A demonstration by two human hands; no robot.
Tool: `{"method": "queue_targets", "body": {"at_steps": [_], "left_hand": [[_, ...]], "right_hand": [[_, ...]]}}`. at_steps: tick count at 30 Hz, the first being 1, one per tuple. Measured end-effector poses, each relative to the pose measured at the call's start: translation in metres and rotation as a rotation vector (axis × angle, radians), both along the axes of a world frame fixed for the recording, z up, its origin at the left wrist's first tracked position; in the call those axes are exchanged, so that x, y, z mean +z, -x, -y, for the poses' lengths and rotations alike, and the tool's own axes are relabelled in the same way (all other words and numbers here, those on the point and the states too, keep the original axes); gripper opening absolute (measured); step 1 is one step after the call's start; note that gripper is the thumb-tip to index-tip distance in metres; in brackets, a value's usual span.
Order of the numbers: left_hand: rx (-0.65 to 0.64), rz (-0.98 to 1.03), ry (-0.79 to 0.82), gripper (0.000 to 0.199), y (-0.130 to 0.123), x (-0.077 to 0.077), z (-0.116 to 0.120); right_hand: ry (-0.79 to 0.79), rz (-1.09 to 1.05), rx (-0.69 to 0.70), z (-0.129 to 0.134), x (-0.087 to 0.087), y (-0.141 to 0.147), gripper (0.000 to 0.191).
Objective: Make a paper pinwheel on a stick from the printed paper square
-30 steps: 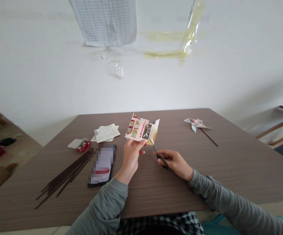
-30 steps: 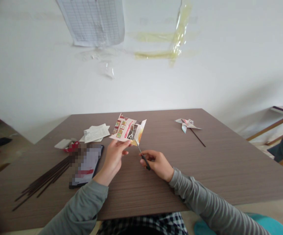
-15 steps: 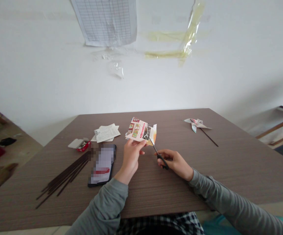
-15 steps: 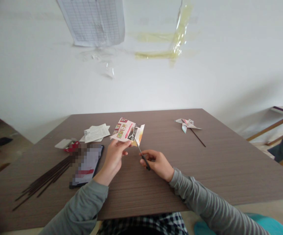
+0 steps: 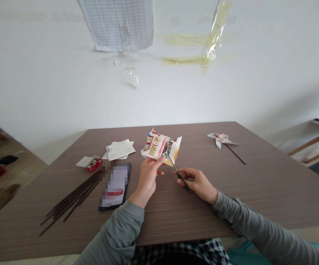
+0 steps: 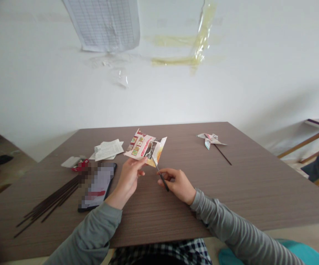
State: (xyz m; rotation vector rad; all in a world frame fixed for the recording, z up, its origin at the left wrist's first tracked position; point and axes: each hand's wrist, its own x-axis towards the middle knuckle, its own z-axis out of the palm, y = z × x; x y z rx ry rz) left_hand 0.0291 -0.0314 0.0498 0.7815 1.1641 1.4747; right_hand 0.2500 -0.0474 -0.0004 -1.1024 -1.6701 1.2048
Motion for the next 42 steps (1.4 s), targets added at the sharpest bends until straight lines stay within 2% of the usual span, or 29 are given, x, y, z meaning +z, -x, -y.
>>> {"method": "queue_targets", "body": {"at_steps": [7,13,17,31,42], "left_hand": [[0.027,0.019,-0.035,0.056,0.003,-0.0064,-0.0029],[0.04,0.014,-0.034,0.049,0.0032,-0.0096,-0.0052],[0.039,-0.021,-0.031,0.044,0.0029,-0.0082,-0.0044],[0.044,0.016,-0.047,0.061,0.0033,-0.0075,-0.0044],[0.013,-0.004,-0.04,0.065,0.0033,-0.0048,-0.0049]], "right_hand": [[-0.036,0.038,0.02,-0.0037,-0.0056,-0.0035,0.055],[-0.004,0.035,0.02,-0.0028,-0.0055,-0.0019,0.055],[0.015,0.015,0.021,-0.0012,-0.0034,-0.0002,0.061],[0.033,-0.034,0.032,-0.0009,-0.0034,-0.0007,0.058],[0.045,-0.035,0.063,-0.0027,-0.0054,-0.0017,0.076]]}}
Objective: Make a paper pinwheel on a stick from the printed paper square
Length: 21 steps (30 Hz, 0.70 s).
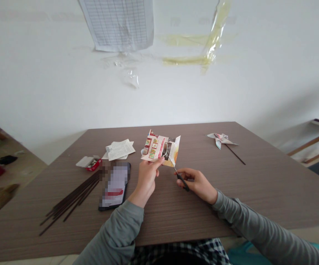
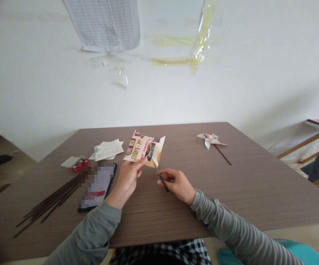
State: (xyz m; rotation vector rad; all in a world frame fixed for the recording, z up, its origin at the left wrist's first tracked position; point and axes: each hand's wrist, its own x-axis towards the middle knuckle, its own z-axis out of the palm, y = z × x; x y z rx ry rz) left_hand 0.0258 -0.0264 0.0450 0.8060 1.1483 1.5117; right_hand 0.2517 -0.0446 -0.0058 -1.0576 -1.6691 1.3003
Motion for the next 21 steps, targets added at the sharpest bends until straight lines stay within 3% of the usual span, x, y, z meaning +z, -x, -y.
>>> {"method": "queue_targets", "body": {"at_steps": [21], "left_hand": [[-0.031,0.028,0.016,0.062,-0.0011,-0.0001,0.0002]], "right_hand": [[0.045,-0.056,-0.017,0.0029,0.0021,-0.0004,0.081]]}}
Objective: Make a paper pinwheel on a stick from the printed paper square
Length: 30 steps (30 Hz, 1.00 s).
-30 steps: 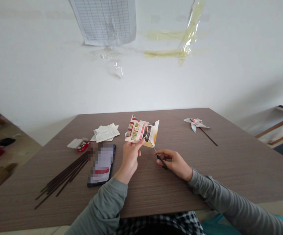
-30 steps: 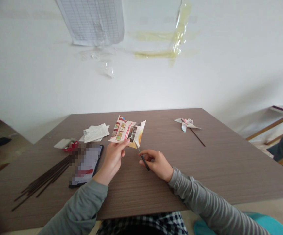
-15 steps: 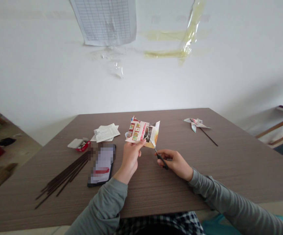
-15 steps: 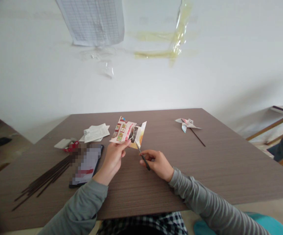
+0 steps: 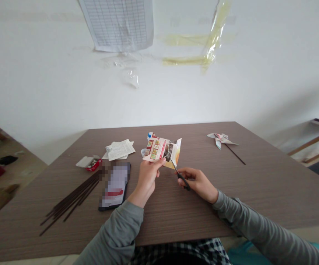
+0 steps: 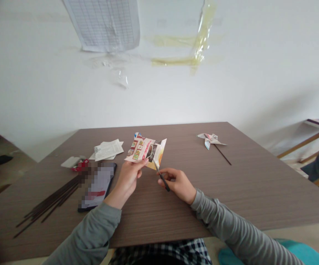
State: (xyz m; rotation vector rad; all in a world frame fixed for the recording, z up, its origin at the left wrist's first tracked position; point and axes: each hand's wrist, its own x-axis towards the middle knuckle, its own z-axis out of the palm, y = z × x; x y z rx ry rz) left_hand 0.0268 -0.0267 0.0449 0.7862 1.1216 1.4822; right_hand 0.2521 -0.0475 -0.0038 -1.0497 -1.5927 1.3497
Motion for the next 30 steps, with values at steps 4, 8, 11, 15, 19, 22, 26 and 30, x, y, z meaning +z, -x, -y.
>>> {"method": "queue_targets", "body": {"at_steps": [4,8,11,15,19,22,26,30], "left_hand": [[0.0,-0.003,-0.003,0.061,-0.0002,0.0001,0.0001],[0.0,-0.013,-0.011,0.062,0.0001,-0.0004,-0.0003],[-0.004,-0.023,-0.011,0.064,0.0005,-0.0011,-0.0004],[0.003,-0.016,-0.016,0.065,0.0012,-0.0018,-0.0004],[0.011,-0.019,-0.022,0.063,0.0015,-0.0011,-0.0005],[0.004,-0.033,-0.003,0.059,0.0009,-0.0002,-0.0002],[0.006,-0.033,0.02,0.054,-0.0008,0.0005,0.0008],[-0.001,-0.023,0.017,0.051,-0.0012,0.0009,0.002]], "right_hand": [[0.014,-0.014,-0.012,0.0014,0.0015,0.0005,0.073],[0.02,-0.024,0.001,0.0,-0.0007,0.0004,0.076],[0.023,-0.032,0.002,-0.0012,-0.0028,0.0,0.076],[0.05,-0.06,0.02,-0.0014,-0.004,-0.0009,0.077],[0.076,-0.086,0.046,-0.002,-0.0051,-0.0019,0.077],[0.083,-0.095,0.053,-0.0026,-0.0056,-0.0019,0.079],[0.074,-0.102,0.047,-0.0027,-0.0045,-0.0008,0.082],[0.069,-0.097,0.037,-0.0022,-0.003,-0.0001,0.083]]}}
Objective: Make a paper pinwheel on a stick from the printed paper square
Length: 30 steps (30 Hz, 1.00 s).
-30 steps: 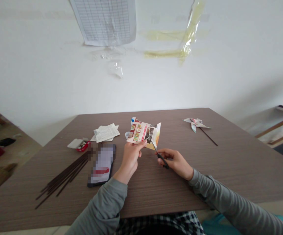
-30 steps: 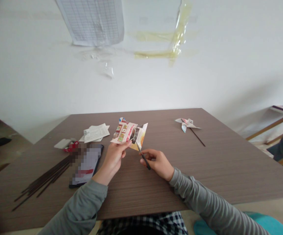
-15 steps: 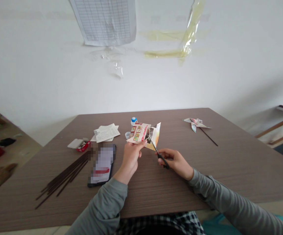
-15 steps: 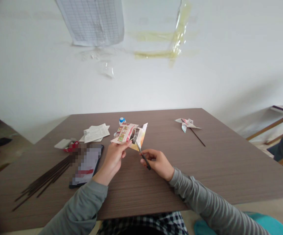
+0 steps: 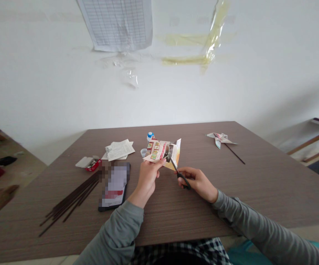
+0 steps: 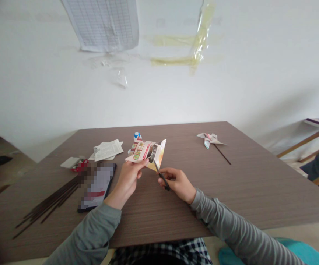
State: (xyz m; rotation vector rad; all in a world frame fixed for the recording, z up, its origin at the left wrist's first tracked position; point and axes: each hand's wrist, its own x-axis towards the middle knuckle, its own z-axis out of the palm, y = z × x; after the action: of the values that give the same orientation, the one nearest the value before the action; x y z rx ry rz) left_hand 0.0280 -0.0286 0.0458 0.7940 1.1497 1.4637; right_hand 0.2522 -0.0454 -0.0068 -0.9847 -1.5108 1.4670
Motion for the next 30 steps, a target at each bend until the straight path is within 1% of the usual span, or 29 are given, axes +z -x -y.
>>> {"method": "queue_targets", "body": {"at_steps": [6,12,17,20,25,27,30], "left_hand": [[-0.015,0.0,0.003,0.042,0.0002,0.0003,0.0006],[-0.034,0.002,-0.012,0.043,0.0007,0.0002,0.001],[-0.036,0.017,-0.005,0.04,0.0001,0.0005,0.0013],[-0.018,0.024,-0.011,0.045,-0.0008,0.0009,0.0012],[0.055,0.082,0.0,0.062,-0.0017,0.0027,0.0016],[0.07,0.089,0.012,0.063,-0.0019,0.0034,0.0017],[0.086,0.087,0.029,0.062,-0.0022,0.0033,0.0013]], "right_hand": [[0.022,-0.005,-0.003,-0.0005,0.0019,-0.0001,0.084],[0.018,0.007,-0.024,-0.0018,-0.0009,-0.0006,0.082],[0.001,0.024,-0.043,-0.0015,-0.0033,-0.0011,0.082],[-0.039,0.057,-0.06,-0.0008,-0.0017,-0.0015,0.078],[-0.154,0.192,-0.062,-0.0012,0.001,-0.0036,0.059],[-0.175,0.21,-0.061,-0.0015,0.0012,-0.004,0.055],[-0.171,0.203,-0.055,-0.0013,0.001,-0.0039,0.055]]}}
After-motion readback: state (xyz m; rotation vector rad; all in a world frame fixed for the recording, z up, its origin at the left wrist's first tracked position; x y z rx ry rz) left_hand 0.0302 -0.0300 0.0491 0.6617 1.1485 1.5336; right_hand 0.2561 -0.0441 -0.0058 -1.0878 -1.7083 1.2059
